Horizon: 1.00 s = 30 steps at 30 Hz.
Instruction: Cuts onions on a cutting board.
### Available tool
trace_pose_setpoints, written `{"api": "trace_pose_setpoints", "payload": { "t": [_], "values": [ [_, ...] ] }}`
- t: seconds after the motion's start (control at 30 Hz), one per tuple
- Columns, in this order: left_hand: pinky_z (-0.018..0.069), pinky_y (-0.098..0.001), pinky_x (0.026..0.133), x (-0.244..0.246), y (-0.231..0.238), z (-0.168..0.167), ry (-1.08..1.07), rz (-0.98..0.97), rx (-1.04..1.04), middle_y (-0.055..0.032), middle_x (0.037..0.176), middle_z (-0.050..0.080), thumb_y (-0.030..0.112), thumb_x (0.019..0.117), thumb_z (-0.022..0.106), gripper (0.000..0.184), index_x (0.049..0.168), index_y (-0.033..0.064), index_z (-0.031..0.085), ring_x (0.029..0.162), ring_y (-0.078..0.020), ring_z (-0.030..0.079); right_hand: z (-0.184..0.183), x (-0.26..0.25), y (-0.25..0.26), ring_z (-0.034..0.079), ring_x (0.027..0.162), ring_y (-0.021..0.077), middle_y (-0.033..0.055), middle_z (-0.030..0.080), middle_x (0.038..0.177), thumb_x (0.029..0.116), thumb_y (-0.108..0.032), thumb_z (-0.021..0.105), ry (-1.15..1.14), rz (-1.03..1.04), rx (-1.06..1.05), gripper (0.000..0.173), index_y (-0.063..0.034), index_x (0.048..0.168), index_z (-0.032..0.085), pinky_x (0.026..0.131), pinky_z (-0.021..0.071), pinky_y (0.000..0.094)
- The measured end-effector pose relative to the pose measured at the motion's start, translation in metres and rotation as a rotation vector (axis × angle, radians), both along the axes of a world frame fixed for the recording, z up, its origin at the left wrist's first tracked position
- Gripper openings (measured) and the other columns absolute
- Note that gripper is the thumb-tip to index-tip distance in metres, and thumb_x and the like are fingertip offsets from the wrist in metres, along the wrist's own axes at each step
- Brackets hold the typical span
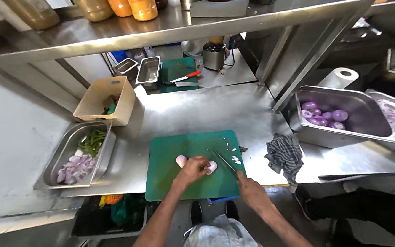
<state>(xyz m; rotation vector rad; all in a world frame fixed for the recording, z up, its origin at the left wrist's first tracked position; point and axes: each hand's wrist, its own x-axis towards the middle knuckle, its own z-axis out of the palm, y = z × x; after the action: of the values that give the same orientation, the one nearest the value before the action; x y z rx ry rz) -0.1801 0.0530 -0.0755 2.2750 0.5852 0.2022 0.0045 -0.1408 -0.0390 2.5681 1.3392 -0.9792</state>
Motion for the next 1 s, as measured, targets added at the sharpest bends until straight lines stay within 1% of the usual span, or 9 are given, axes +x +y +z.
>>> {"api": "trace_pose_setpoints", "payload": {
  "t": [0.13,0.23,0.33,0.43,0.5,0.57,0.63,0.77,1.0],
  "values": [
    [0.0564,-0.0327,0.098,-0.003,0.0,-0.001,-0.017,-0.033,0.022,-0.0076,0.112,0.073,0.022,0.0962,0.07,0.02,0.106,0.006,0.077,0.103,-0.0148,0.07,0.035,-0.006,0.003,0.07,0.101,0.0421,0.0204,0.071,0.107,0.1094,-0.029,0.04,-0.01,0.034,0.009,0.043,-0.018,0.15,0.042,0.085,0.056,0.0577],
    [0.0548,-0.0348,0.103,0.003,-0.006,-0.008,-0.053,0.004,0.058,-0.0066,0.121,0.071,0.027,0.0956,0.072,0.026,0.113,0.0079,0.075,0.112,-0.0155,0.068,0.035,-0.004,0.004,0.07,0.101,0.0409,0.0207,0.07,0.107,0.1088,-0.031,0.042,0.067,-0.008,0.028,0.045,-0.0139,0.15,0.04,0.086,0.0557,0.058],
    [0.0604,-0.0342,0.085,0.023,-0.024,-0.013,-0.031,0.182,-0.011,-0.0101,0.112,0.071,0.037,0.0911,0.077,0.039,0.115,0.0068,0.073,0.089,-0.0171,0.07,0.017,0.001,0.002,0.069,0.104,0.0406,0.0215,0.069,0.111,0.1071,-0.027,0.045,0.11,-0.092,0.043,0.049,-0.0107,0.153,0.036,0.089,0.0552,0.0569],
    [0.0611,-0.0363,0.081,0.033,-0.036,-0.01,-0.01,0.31,-0.03,-0.0108,0.109,0.07,0.044,0.0846,0.083,0.048,0.113,0.0069,0.073,0.084,-0.0188,0.07,0.019,-0.005,-0.001,0.07,0.102,0.041,0.021,0.07,0.109,0.1073,-0.027,0.044,0.073,-0.088,0.05,0.048,-0.0127,0.152,0.038,0.087,0.0557,0.0569],
    [0.0604,-0.0346,0.086,0.026,-0.031,-0.013,-0.055,0.257,-0.006,-0.0084,0.113,0.07,0.039,0.0867,0.082,0.04,0.111,0.009,0.074,0.093,-0.0166,0.069,0.033,-0.013,-0.001,0.07,0.102,0.0408,0.0204,0.07,0.108,0.1075,-0.027,0.043,0.034,-0.047,0.014,0.046,-0.0143,0.152,0.039,0.086,0.0561,0.0573],
    [0.0574,-0.0346,0.098,0.02,-0.021,-0.014,-0.107,0.115,0.032,-0.0071,0.12,0.07,0.03,0.0924,0.077,0.027,0.109,0.0086,0.076,0.108,-0.0164,0.068,0.046,-0.019,-0.002,0.07,0.102,0.0414,0.0208,0.071,0.108,0.1072,-0.026,0.044,-0.001,-0.016,-0.024,0.047,-0.016,0.153,0.04,0.086,0.0559,0.0583],
    [0.053,-0.0359,0.105,0.019,-0.013,-0.013,-0.143,-0.002,0.099,-0.006,0.116,0.072,0.023,0.0944,0.074,0.018,0.104,0.0083,0.077,0.115,-0.0177,0.067,0.056,-0.024,-0.001,0.07,0.103,0.0411,0.0205,0.071,0.109,0.1069,-0.024,0.044,-0.016,0.005,-0.055,0.048,-0.0177,0.154,0.039,0.086,0.0559,0.0574],
    [0.0539,-0.0363,0.103,0.024,-0.002,-0.01,-0.139,-0.139,0.18,-0.005,0.106,0.075,0.016,0.0939,0.073,0.01,0.095,0.0082,0.078,0.108,-0.0184,0.069,0.07,-0.033,0.005,0.069,0.106,0.0415,0.0218,0.07,0.111,0.1059,-0.018,0.043,-0.029,0.026,-0.127,0.05,-0.0171,0.156,0.036,0.088,0.0553,0.0571],
    [0.0552,-0.0342,0.1,0.025,0.006,-0.012,-0.206,-0.18,0.203,-0.0027,0.101,0.075,0.014,0.0917,0.076,0.005,0.09,0.0095,0.078,0.105,-0.0154,0.069,0.075,-0.043,0.021,0.069,0.108,0.0426,0.0239,0.068,0.115,0.101,-0.007,0.048,0.018,0.047,-0.222,0.055,-0.01,0.154,0.032,0.088,0.0559,0.0574]
  ]
}}
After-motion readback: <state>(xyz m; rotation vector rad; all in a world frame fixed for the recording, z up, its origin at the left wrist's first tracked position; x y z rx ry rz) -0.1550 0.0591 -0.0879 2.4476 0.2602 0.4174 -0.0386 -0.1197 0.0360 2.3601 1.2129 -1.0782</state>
